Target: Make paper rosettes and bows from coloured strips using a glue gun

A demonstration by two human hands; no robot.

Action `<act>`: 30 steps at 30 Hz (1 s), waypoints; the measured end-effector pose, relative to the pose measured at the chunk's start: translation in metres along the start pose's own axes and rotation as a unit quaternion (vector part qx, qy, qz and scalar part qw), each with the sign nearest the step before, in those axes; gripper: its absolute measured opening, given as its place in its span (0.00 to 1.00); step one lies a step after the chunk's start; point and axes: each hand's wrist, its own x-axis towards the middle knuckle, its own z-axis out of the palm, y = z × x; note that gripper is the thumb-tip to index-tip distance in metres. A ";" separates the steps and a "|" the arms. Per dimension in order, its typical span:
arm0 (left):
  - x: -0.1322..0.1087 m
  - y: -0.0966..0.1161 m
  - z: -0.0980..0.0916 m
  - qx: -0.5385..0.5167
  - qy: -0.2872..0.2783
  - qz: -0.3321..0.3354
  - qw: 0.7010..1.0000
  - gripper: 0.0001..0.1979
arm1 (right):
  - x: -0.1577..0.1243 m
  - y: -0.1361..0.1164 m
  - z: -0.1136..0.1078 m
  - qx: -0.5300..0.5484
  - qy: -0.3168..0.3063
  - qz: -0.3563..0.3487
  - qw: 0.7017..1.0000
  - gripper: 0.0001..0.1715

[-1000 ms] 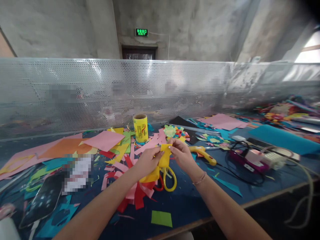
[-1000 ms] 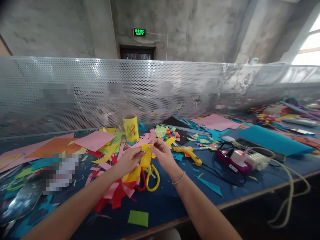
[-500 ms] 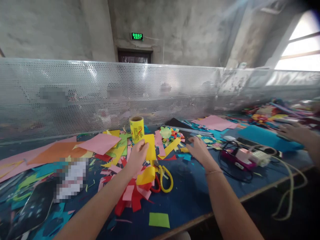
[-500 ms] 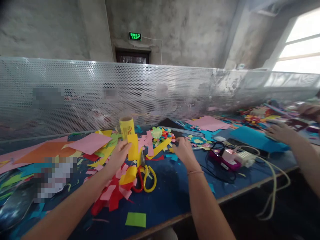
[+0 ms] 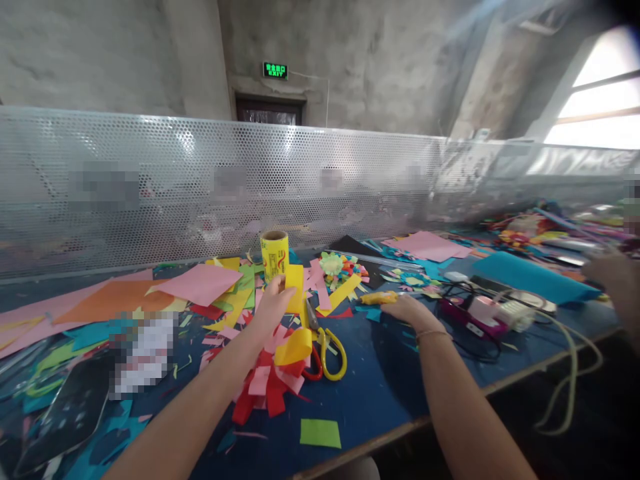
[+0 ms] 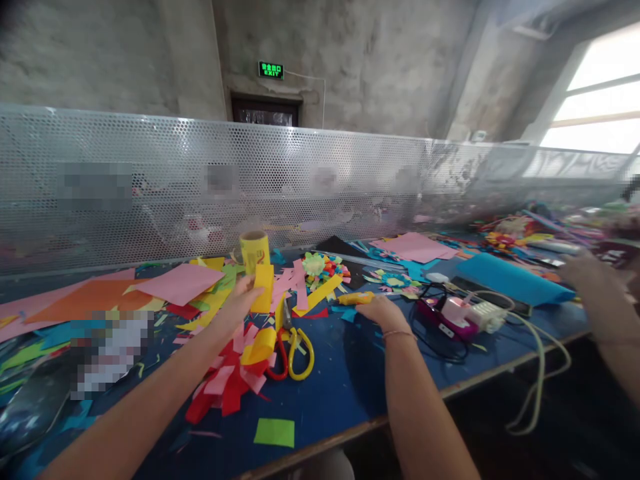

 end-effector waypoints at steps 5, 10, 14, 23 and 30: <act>-0.002 -0.003 0.002 0.010 -0.031 0.003 0.999 0.08 | -0.005 -0.004 -0.012 0.026 0.059 0.027 0.998 0.11; -0.012 0.008 0.008 -0.032 -0.027 -0.093 0.995 0.12 | -0.017 -0.031 -0.013 0.120 0.326 -0.042 0.937 0.18; -0.021 0.023 0.012 -0.122 -0.011 -0.191 0.974 0.12 | -0.032 -0.057 -0.007 0.213 0.389 -0.115 0.889 0.17; -0.029 0.032 0.023 -0.226 -0.011 -0.274 0.935 0.09 | -0.055 -0.080 0.002 0.079 0.476 -0.249 0.840 0.12; -0.031 0.028 0.025 -0.219 -0.027 -0.267 0.938 0.11 | -0.061 -0.083 -0.001 -0.019 0.503 -0.288 0.815 0.09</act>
